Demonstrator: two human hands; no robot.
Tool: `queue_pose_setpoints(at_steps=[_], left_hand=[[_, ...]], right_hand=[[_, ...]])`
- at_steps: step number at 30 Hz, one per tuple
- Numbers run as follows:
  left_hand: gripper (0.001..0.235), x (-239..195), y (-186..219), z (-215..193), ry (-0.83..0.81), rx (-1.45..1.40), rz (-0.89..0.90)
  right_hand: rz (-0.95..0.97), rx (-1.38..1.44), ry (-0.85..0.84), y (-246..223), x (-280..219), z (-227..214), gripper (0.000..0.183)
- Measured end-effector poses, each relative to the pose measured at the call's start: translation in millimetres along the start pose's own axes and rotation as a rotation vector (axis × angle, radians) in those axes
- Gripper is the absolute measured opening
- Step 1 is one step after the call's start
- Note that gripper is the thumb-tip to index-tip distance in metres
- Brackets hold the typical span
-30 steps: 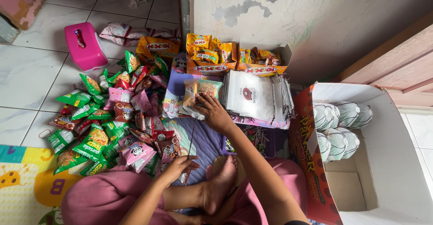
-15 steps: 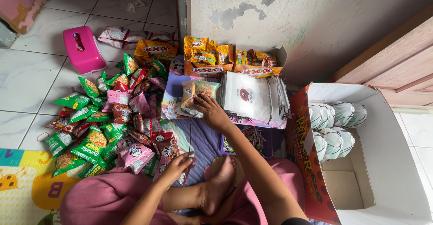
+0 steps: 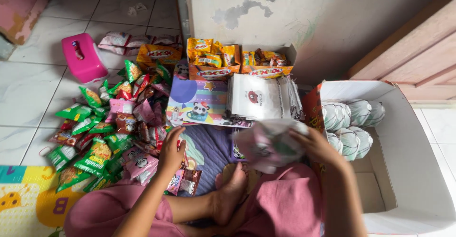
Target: The person sits on the floor and packs various snack packets and lollipops into small white drawstring bags. They pick items from piles and boxes, place them into the bags, and set the filled bags aside.
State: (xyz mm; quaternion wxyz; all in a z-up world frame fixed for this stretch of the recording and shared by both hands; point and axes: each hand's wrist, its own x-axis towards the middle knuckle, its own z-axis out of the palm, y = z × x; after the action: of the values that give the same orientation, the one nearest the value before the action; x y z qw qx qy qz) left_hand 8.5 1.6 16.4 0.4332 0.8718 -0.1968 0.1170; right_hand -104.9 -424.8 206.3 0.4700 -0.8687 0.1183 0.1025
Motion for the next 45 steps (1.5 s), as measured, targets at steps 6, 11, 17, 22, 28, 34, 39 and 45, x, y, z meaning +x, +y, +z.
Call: queue_pose_setpoints(at_steps=[6,11,17,22,28,34,39,45], left_hand=[[0.086,39.2,17.2,32.9,-0.158,0.563,0.046],[0.089,29.7,2.2,58.3,-0.277,0.616,-0.028],[0.092,37.5,5.1,49.0,-0.343,0.632,-0.026],[0.085,42.4,5.4,48.6,-0.414,0.683,-0.088],[0.089,38.7,5.4,47.2,-0.386,0.716,-0.076],[0.090,39.5,10.0,47.4,-0.411,0.744,-0.082],[0.090,40.0,11.6,46.4,-0.427,0.750,-0.096],[0.088,38.0,1.6,52.5,-0.421,0.758,-0.110]], right_hand=[[0.203,-0.098,0.582,69.9,-106.2,-153.5,0.040],[0.399,0.125,0.748,186.8,-107.3,-220.1,0.043],[0.536,0.013,0.856,288.1,-64.1,-253.5,0.040],[0.508,-0.030,0.866,346.0,-28.0,-227.1,0.042],[0.630,0.144,0.845,382.5,13.1,-172.6,0.051],[0.574,0.244,0.820,332.6,4.6,-174.7,0.062],[0.486,0.241,0.887,336.2,10.1,-183.6,0.077],[0.191,-0.395,1.116,363.1,36.8,-212.5,0.042]])
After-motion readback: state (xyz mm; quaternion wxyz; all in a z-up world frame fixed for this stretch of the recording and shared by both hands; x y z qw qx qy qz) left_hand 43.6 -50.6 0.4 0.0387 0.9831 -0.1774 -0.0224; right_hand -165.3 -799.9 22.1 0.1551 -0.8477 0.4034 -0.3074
